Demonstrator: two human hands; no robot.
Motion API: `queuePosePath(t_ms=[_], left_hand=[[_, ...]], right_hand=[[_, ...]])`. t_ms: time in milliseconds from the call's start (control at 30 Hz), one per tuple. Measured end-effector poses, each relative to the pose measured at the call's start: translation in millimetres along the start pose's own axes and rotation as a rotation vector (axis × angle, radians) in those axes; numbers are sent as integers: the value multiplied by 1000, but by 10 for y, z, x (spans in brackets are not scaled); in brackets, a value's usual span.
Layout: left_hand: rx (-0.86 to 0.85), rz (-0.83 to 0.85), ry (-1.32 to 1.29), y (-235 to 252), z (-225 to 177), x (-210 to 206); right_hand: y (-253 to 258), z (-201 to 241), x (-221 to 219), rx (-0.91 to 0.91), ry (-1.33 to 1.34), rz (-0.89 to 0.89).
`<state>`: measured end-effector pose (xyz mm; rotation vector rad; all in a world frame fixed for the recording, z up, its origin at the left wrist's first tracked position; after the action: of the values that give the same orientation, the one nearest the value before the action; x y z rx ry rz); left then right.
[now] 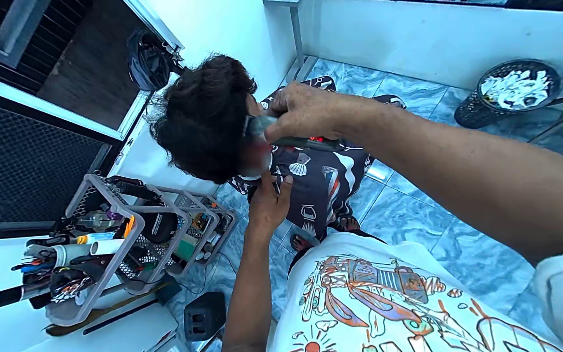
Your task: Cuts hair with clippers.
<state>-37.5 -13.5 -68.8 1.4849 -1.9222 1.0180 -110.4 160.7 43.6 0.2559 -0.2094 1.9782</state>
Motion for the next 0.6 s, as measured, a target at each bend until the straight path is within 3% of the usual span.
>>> queuePosePath(t_ms=[100,200,267,333,400,500,600], left_hand=[[-2,-11,-11,23,-2,-5],[-71,-103,77,-15,-14,-28],[-265,-195,186,-168,6,-92],[-532,-256,143,-357,93,-158],[-664,-255,47,-474,122,-157],[-750,-379,-85,-481,-225,-16],[-815,-576,-248,-186,-759,300]], right_hand=[[-4,-101,34,-73,-162,-4],[9,64,15,-12,26,-2],[-87,36,-13,48,-15,1],[-360,-258,-8,38,-29,-99],[-780,-734,-82,-70,291,-294],[-1241,-1383,-238,-189,721,-517],[-1358,-1643,-452,-243,929,-544]])
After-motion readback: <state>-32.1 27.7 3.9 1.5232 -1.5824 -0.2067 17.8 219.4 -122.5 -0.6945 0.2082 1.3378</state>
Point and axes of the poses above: each hand's wrist, its own y-axis towards the middle knuckle, its own x-axis out of the back of the hand, z = x × y, the point moved 6 cm from there along y, towards the middle knuckle, and after that the axes turned 11 degrees about x, right-handed, at the moved point
